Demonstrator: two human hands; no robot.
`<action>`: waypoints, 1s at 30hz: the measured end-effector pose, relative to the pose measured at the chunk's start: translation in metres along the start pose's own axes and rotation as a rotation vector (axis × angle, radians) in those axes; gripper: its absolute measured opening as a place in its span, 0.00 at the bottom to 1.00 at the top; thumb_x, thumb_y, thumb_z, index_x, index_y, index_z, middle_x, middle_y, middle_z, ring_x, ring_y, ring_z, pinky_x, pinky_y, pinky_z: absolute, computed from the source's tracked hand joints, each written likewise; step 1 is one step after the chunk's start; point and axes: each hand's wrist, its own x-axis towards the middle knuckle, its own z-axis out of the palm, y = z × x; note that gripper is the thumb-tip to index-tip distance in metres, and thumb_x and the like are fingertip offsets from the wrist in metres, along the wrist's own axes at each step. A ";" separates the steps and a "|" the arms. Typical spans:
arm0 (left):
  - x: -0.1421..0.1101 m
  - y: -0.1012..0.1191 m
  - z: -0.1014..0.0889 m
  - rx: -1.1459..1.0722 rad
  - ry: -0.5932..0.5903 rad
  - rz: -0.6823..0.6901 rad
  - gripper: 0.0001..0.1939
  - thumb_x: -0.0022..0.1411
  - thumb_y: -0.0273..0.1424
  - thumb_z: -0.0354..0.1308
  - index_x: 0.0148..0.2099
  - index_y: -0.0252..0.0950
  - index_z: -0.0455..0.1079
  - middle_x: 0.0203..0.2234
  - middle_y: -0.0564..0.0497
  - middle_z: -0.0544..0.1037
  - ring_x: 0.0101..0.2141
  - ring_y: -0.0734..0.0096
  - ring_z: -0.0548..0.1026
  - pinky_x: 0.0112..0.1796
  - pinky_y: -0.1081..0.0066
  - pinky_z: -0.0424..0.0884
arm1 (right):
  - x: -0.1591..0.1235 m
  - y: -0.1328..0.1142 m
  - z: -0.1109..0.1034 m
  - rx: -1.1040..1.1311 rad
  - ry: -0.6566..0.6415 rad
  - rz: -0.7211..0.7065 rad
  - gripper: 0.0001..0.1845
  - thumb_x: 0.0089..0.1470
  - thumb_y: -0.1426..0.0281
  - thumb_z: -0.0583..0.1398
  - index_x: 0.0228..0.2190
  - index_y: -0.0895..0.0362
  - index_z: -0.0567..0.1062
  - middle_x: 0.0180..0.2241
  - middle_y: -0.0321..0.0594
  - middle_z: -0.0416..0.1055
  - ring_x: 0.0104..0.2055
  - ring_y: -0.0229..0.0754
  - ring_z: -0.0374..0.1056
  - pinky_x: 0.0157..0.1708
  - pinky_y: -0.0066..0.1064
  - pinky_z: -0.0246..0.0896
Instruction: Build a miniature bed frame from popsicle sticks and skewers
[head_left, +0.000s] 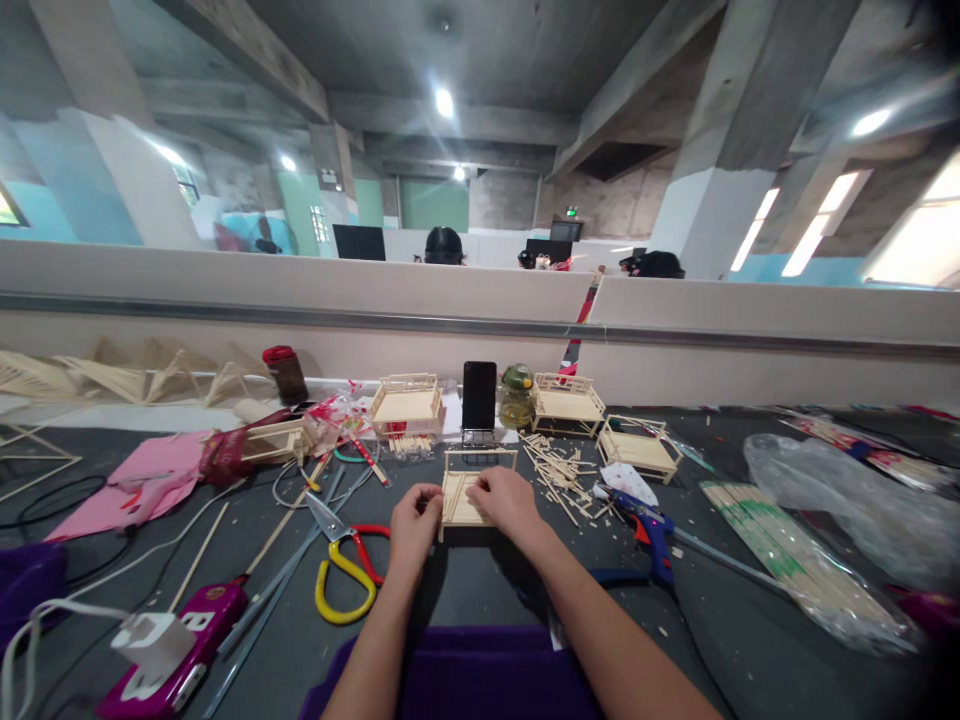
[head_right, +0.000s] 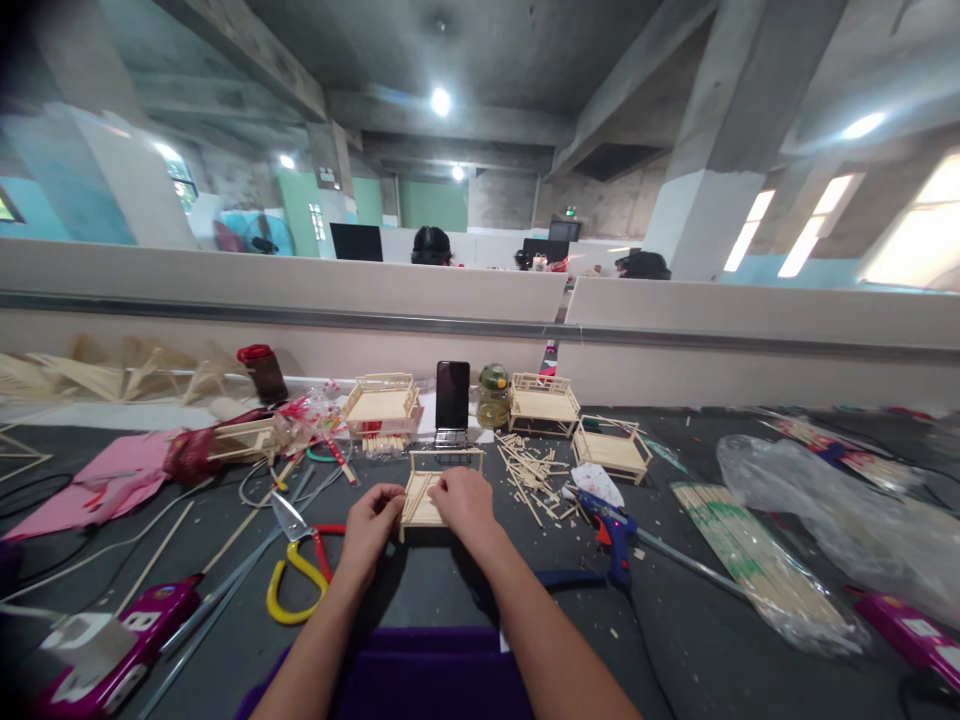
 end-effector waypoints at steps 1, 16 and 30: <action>0.000 0.000 0.000 -0.010 -0.019 0.001 0.11 0.48 0.37 0.58 0.30 0.35 0.73 0.22 0.51 0.77 0.23 0.69 0.73 0.26 0.72 0.68 | 0.000 0.001 0.000 0.011 -0.007 0.005 0.11 0.54 0.64 0.59 0.28 0.52 0.80 0.32 0.39 0.78 0.36 0.42 0.72 0.29 0.27 0.54; 0.000 0.005 -0.008 0.005 0.117 0.057 0.14 0.56 0.39 0.53 0.40 0.36 0.72 0.28 0.49 0.77 0.31 0.64 0.74 0.33 0.69 0.69 | -0.008 0.023 -0.033 0.186 0.120 0.012 0.17 0.61 0.62 0.52 0.29 0.55 0.77 0.28 0.37 0.76 0.32 0.38 0.68 0.30 0.25 0.54; -0.011 0.028 -0.011 -0.080 0.411 0.212 0.21 0.59 0.36 0.58 0.53 0.36 0.64 0.29 0.53 0.74 0.36 0.67 0.75 0.43 0.66 0.69 | -0.076 0.067 -0.066 0.607 0.300 0.130 0.19 0.58 0.55 0.53 0.36 0.54 0.76 0.19 0.34 0.69 0.17 0.38 0.63 0.19 0.27 0.57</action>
